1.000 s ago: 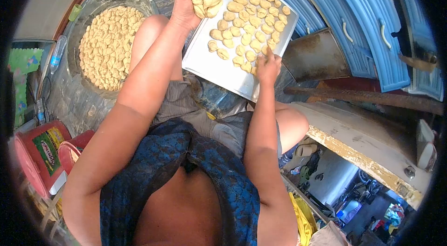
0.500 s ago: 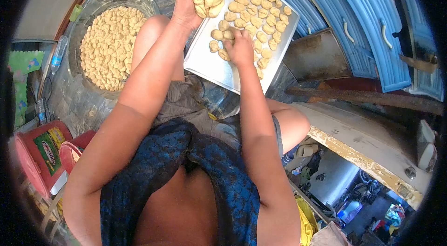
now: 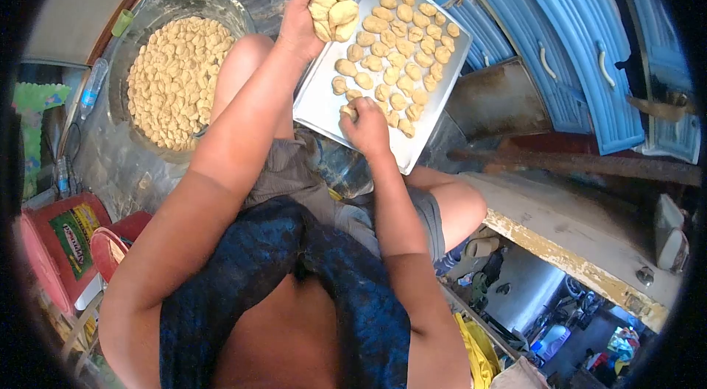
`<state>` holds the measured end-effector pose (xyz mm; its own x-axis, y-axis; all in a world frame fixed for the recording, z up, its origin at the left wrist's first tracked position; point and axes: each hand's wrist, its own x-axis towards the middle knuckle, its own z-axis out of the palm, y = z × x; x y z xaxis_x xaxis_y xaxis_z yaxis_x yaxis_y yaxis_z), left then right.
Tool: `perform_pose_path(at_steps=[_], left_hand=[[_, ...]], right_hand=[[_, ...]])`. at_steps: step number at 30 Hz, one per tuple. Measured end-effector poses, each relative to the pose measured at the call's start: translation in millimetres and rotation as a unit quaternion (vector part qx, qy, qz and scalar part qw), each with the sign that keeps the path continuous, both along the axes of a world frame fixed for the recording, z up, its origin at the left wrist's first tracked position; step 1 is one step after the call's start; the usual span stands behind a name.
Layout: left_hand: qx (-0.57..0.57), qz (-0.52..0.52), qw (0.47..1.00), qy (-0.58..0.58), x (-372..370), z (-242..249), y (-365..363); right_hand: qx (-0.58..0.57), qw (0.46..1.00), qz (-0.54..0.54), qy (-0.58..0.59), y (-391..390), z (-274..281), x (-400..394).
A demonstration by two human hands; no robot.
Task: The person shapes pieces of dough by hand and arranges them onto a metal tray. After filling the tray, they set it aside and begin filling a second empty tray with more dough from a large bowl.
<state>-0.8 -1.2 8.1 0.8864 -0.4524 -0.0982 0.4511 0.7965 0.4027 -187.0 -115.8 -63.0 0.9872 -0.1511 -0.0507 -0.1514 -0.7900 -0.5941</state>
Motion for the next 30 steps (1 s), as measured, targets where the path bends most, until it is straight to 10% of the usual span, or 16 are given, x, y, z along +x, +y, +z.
perform_pose_path(at_steps=[7,9,13,30], left_hand=[[0.049,0.010,0.999,0.004,-2.6,-2.0,3.7],[0.048,0.015,0.999,-0.008,-0.9,-2.6,6.2],[0.033,0.016,0.999,-0.021,-0.4,-3.5,4.9],[0.030,0.005,1.000,-0.006,-2.3,-9.0,5.7]], right_hand=[[-0.056,0.995,-0.076,-0.022,-0.5,6.1,1.9],[0.104,0.980,-0.145,-0.086,16.2,20.6,0.3],[-0.028,0.973,-0.025,-0.228,31.3,-4.2,4.4],[-0.143,0.981,-0.054,-0.118,44.0,-9.0,20.0]])
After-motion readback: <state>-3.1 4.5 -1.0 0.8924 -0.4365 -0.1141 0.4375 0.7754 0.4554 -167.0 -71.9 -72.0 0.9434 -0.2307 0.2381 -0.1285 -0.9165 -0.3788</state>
